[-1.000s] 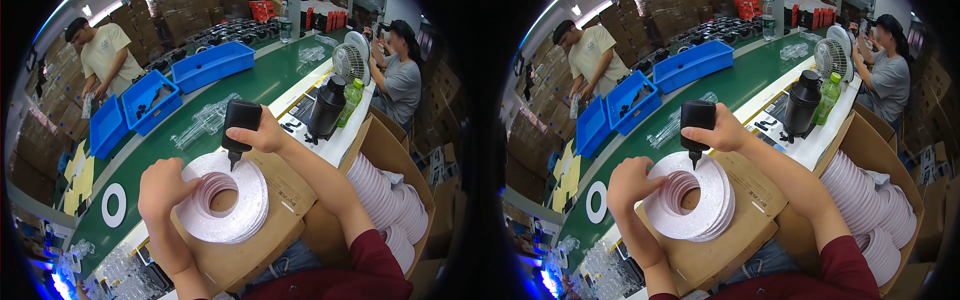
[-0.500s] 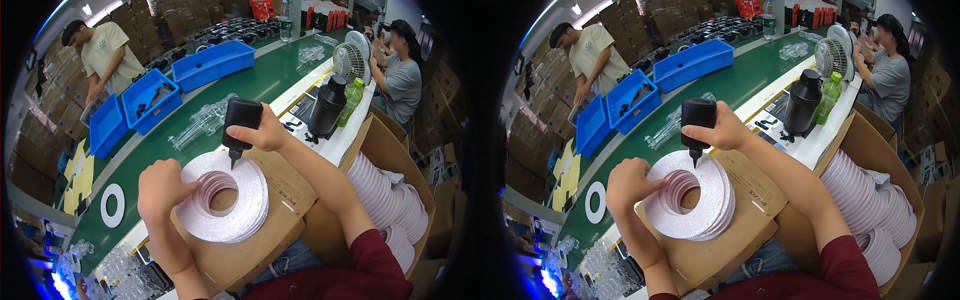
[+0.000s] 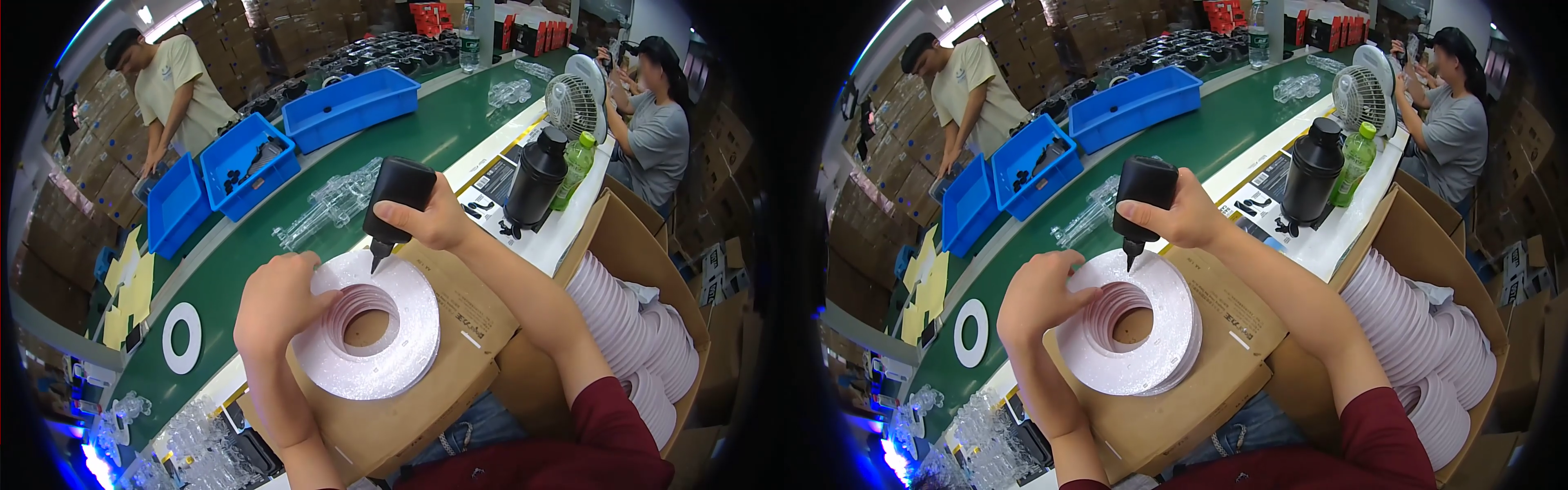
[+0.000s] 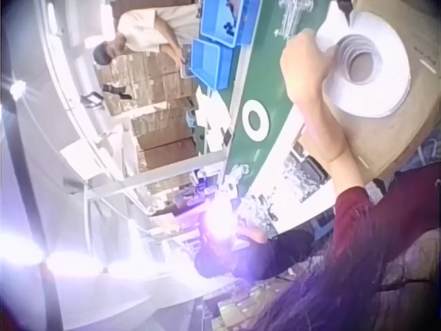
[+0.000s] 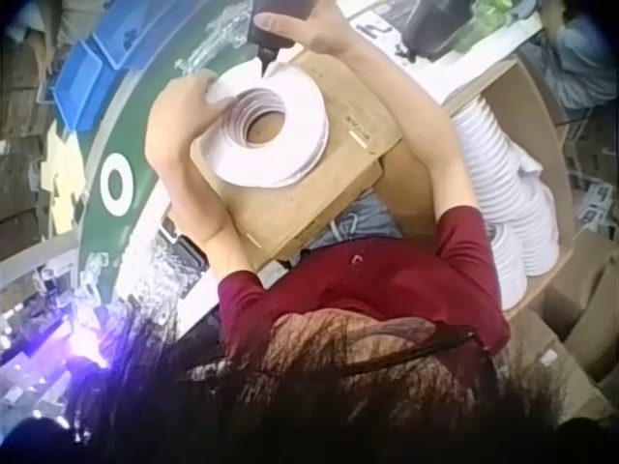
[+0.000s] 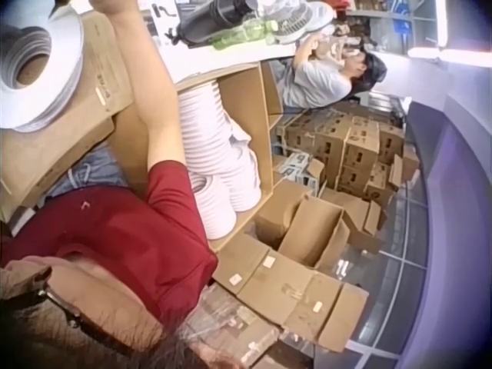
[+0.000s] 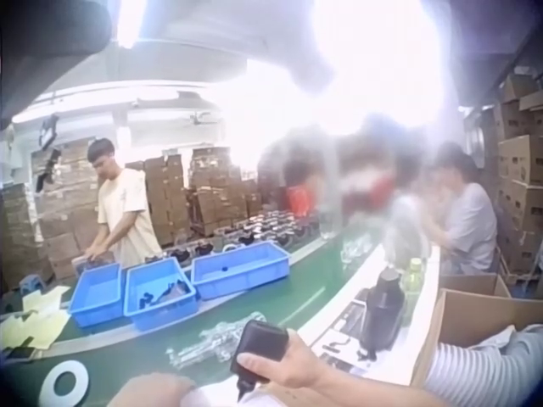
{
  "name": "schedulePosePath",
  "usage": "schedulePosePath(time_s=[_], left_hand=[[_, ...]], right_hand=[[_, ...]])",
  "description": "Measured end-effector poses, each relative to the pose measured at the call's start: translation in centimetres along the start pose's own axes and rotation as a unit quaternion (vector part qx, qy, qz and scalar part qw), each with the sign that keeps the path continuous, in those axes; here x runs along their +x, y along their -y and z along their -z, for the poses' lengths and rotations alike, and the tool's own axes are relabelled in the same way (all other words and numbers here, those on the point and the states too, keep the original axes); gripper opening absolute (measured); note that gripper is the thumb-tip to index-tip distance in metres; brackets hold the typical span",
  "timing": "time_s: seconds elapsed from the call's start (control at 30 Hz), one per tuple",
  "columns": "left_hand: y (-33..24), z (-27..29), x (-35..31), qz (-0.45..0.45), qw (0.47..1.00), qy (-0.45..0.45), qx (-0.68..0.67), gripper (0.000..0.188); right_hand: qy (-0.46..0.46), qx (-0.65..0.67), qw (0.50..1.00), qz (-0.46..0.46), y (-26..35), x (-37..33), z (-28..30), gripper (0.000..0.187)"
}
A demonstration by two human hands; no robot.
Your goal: Labeling the inner core of rolls of white ribbon or tape using a handheld electronic device.
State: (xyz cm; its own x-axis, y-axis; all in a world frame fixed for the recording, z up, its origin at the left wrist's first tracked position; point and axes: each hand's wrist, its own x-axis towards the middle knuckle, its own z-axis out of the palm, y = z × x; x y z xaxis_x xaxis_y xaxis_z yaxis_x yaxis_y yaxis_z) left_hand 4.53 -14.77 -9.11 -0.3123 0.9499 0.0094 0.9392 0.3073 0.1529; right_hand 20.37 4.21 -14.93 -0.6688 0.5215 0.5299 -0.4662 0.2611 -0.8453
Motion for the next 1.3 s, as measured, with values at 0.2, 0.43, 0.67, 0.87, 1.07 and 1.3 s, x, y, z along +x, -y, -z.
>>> schedulePosePath(time_s=[0.2, 0.43, 0.67, 0.87, 1.07, 1.3], left_hand=[[0.3, 0.1, -0.3, 0.016, 1.000, -0.007, 0.000, 0.055], [-0.1, 0.3, -0.3, 0.020, 0.998, -0.015, 0.050, 0.042], [-0.4, 0.2, 0.0, 0.070, 0.995, 0.023, 0.074, 0.044], [-0.3, 0.4, -0.1, 0.071, 0.994, 0.032, 0.078, 0.040], [0.3, 0.1, 0.0, 0.018, 0.998, -0.002, 0.059, 0.038], [0.2, 0.6, -0.4, 0.022, 0.998, 0.000, 0.051, 0.042]], right_hand=[[0.006, 0.000, 1.000, -0.009, -0.1, 0.1, 0.1, 0.021], [0.016, -0.023, 0.999, -0.026, 0.1, 0.0, 0.4, 0.021], [0.018, -0.012, 1.000, -0.021, -0.1, 0.0, 0.4, 0.024], [0.025, -0.029, 0.999, -0.011, -0.5, 0.1, 0.1, 0.024], [-0.014, -0.029, 0.999, 0.002, -0.1, 0.5, 0.8, 0.021], [-0.016, -0.034, 0.999, 0.016, 0.0, 1.1, 1.6, 0.021]])
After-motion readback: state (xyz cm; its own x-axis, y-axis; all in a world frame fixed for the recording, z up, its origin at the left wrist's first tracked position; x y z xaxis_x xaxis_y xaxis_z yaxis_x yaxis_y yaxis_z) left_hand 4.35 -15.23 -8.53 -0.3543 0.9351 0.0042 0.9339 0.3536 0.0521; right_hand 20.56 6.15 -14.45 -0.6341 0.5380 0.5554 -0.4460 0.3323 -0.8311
